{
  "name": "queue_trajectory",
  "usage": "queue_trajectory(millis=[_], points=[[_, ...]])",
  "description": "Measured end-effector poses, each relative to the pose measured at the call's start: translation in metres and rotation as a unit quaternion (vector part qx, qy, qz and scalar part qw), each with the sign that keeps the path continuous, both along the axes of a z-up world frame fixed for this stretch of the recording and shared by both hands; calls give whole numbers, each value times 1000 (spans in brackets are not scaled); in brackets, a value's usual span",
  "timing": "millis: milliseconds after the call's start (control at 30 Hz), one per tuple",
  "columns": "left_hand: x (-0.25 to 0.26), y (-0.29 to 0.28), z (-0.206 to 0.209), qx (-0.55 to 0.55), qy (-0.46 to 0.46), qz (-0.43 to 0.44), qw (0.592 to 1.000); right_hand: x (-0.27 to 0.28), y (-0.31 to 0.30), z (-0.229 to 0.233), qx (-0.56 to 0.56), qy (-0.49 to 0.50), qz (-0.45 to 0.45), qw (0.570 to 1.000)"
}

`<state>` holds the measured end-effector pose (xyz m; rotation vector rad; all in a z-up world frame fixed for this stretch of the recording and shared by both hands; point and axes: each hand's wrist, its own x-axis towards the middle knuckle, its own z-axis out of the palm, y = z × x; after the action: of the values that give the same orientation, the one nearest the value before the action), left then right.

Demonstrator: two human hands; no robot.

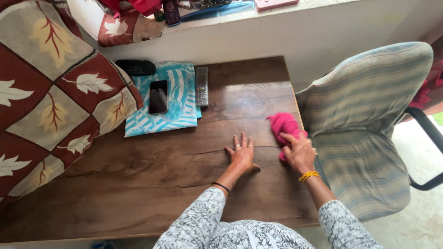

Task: The person wipes a wooden desk and its drawer using a pink cloth, covering the top surface, the front of the drawer, and the side panels.

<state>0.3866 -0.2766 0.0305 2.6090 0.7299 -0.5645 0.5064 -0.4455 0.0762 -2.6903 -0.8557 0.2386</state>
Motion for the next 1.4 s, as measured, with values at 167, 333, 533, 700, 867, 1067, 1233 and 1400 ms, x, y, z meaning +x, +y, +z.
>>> queue_trajectory(millis=[167, 333, 533, 700, 867, 1067, 1233, 1400], points=[[9, -36, -4, -7, -7, -27, 1000, -11, -18, 3, -37, -5, -83, 996], [4, -33, -13, -3, -57, -30, 998, -66, -32, 0, -38, -9, 4, 999], [1, -33, -13, 14, -54, -31, 998, -63, -41, 4, 7, -21, 14, 1000], [-23, -50, -5, 18, -83, -19, 996, -53, -67, 3, 4, -23, -86, 996], [-58, -71, -3, 0, -165, -56, 985, -80, -86, -2, -20, -33, -68, 997], [-89, -84, -20, 51, -295, -89, 950, -119, -61, 1, 19, -41, -7, 999], [-118, -83, -10, 58, -303, -104, 946, -136, -55, 14, 14, -19, 54, 998], [-137, -80, 1, 33, -300, -129, 945, -121, -80, 13, -31, 43, -16, 998]])
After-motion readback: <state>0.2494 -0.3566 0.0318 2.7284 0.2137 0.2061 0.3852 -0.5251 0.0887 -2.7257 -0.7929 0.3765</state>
